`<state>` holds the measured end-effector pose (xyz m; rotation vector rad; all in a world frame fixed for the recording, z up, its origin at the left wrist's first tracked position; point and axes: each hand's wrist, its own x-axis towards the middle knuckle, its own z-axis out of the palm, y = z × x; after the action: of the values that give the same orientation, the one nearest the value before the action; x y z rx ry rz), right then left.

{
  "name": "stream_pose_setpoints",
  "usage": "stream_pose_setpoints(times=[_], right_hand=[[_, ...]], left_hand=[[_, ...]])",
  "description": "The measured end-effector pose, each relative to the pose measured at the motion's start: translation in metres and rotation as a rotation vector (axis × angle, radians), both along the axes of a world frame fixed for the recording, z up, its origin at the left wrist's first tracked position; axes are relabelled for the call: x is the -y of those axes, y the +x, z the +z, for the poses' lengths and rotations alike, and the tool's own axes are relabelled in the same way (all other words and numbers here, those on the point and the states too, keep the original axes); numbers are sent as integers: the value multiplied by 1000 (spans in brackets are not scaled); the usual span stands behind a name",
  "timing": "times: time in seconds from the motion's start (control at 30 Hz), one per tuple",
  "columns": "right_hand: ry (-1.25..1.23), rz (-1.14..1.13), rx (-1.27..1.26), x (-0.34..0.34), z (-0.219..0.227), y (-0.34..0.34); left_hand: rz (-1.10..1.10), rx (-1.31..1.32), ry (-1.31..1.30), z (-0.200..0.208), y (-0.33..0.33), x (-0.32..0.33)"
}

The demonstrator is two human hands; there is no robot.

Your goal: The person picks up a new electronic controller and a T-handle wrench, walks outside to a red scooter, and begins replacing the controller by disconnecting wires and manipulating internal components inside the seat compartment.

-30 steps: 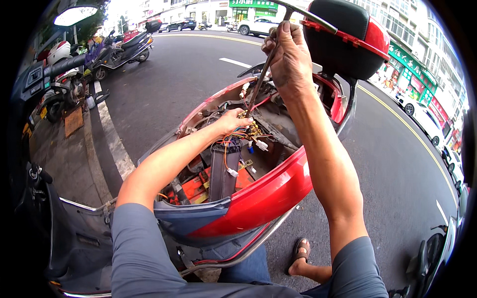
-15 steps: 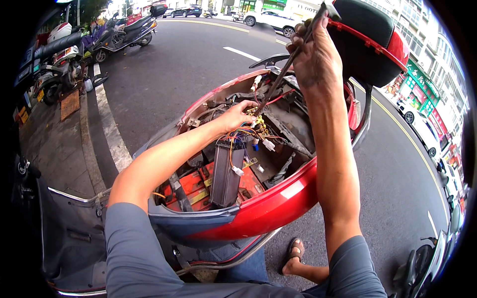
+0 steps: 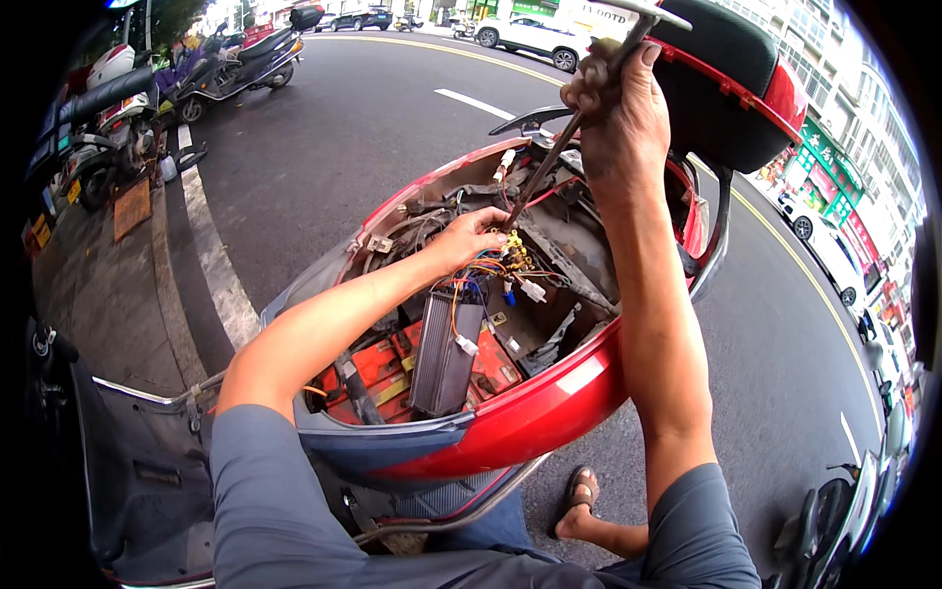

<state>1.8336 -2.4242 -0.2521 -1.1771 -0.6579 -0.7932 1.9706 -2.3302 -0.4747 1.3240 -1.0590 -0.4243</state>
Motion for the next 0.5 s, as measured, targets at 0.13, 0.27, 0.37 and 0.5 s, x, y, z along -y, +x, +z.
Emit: stream_pose_setpoints(times=[0.13,0.27,0.37,0.5], right_hand=[[25,-73,80,-24,17,-21],[-52,248,-85,4,41,-39],[-449,449,-475,25,75,-51],[-1462,-625,-477,-4,121,-98]], left_hand=[[32,49,-12,-4,9,-2],[42,43,3,-3,4,0],[37,64,9,-6,8,-3],[49,56,-12,2,0,-5]])
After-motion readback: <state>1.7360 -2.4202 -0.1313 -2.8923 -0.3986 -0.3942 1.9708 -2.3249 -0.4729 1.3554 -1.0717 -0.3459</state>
